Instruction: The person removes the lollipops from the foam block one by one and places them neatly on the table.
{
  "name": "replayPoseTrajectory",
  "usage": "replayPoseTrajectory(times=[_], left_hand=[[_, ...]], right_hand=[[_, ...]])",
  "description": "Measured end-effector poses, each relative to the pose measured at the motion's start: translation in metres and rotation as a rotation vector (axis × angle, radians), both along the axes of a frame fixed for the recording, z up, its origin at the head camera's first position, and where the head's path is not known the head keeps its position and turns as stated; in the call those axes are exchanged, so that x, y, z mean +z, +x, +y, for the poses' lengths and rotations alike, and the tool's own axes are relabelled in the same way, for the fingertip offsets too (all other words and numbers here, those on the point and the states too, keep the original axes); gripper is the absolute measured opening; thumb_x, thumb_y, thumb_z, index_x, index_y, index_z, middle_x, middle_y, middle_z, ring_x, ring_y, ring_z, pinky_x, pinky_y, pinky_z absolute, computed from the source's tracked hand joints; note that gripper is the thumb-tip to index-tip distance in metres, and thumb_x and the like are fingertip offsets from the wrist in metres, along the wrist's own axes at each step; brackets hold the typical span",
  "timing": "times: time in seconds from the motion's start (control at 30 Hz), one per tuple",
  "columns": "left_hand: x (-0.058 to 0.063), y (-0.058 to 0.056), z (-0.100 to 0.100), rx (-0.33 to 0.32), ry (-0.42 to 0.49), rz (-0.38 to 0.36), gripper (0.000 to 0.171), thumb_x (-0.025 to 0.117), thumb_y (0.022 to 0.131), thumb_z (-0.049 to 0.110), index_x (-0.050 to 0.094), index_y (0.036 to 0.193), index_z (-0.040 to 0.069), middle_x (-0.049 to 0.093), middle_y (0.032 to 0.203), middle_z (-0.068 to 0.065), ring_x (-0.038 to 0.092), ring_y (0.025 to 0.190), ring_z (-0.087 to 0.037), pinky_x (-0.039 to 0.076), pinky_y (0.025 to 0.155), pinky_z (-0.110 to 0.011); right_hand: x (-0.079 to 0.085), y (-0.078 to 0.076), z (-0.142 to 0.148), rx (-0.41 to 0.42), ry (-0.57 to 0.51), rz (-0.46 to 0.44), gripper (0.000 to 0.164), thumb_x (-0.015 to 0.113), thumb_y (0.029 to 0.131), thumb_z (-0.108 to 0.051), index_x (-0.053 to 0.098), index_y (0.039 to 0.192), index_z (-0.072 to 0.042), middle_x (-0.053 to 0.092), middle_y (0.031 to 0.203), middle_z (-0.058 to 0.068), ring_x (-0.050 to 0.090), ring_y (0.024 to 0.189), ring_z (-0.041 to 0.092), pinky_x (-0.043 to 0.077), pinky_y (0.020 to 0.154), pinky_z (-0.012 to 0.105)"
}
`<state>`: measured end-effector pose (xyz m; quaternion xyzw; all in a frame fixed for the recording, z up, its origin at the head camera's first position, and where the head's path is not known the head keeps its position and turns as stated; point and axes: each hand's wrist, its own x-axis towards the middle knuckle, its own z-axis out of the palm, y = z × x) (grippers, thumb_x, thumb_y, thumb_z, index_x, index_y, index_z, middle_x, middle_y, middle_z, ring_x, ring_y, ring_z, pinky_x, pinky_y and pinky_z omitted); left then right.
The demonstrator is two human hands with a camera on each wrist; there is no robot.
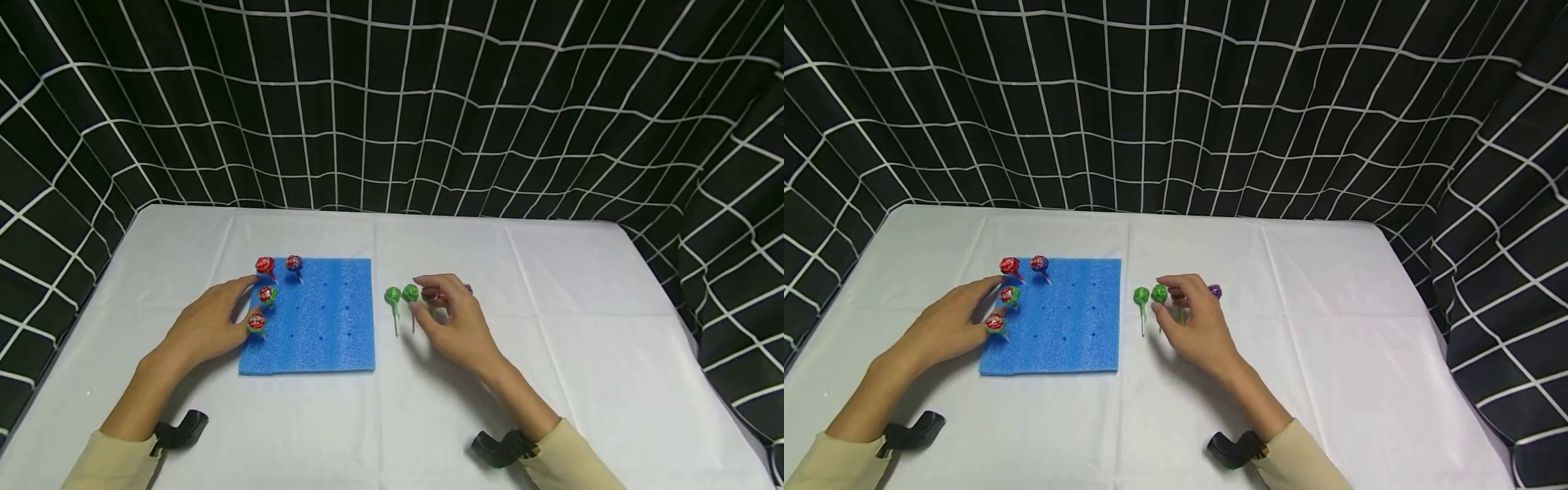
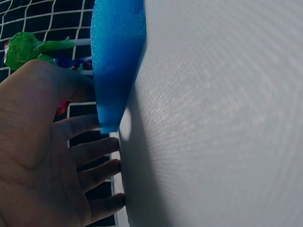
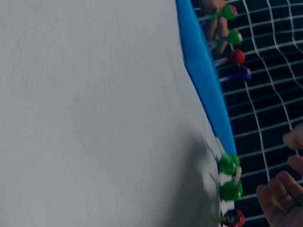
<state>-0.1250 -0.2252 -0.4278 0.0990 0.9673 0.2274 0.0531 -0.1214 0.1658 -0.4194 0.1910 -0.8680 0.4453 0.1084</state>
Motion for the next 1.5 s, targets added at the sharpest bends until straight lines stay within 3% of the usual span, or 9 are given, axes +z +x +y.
replayPoseTrajectory(times=[0.23,0.5,0.93,1.5], left_hand=[[-0.001,-0.001,-0.002,0.002,0.005,0.000,0.065,0.060,0.100,0.028,0.045,0.159,0.004,0.049,0.161,-0.027,0.043,0.150,-0.052,0.036,0.121,-0.071],[0.000,0.000,-0.002,0.008,0.009,-0.009,0.065,0.059,0.101,0.029,0.044,0.159,0.005,0.048,0.162,-0.027,0.042,0.151,-0.052,0.035,0.122,-0.071],[0.000,0.000,-0.001,0.007,0.010,-0.013,0.065,0.059,0.102,0.031,0.043,0.160,0.007,0.047,0.162,-0.027,0.042,0.151,-0.052,0.035,0.122,-0.072],[-0.001,-0.001,-0.002,0.005,0.005,-0.013,0.066,0.060,0.102,0.032,0.043,0.160,0.006,0.048,0.162,-0.027,0.042,0.151,-0.052,0.035,0.121,-0.072]], right_hand=[[-0.003,0.006,-0.025,0.136,-0.078,-0.023,0.036,0.075,0.092,0.004,0.067,0.127,0.002,0.068,0.125,0.023,0.070,0.116,0.039,0.064,0.097,0.045],[-0.007,0.012,-0.048,0.249,-0.078,-0.022,0.037,0.074,0.093,0.002,0.065,0.129,0.002,0.068,0.126,0.021,0.071,0.118,0.036,0.062,0.103,0.043],[-0.010,0.019,-0.076,0.326,-0.068,-0.034,0.037,0.074,0.094,-0.001,0.066,0.130,0.004,0.068,0.129,0.019,0.071,0.121,0.032,0.062,0.103,0.036],[-0.009,0.013,-0.125,0.410,-0.074,-0.167,0.034,0.071,0.098,-0.007,0.067,0.131,-0.001,0.068,0.132,0.015,0.068,0.124,0.027,0.061,0.104,0.032]])
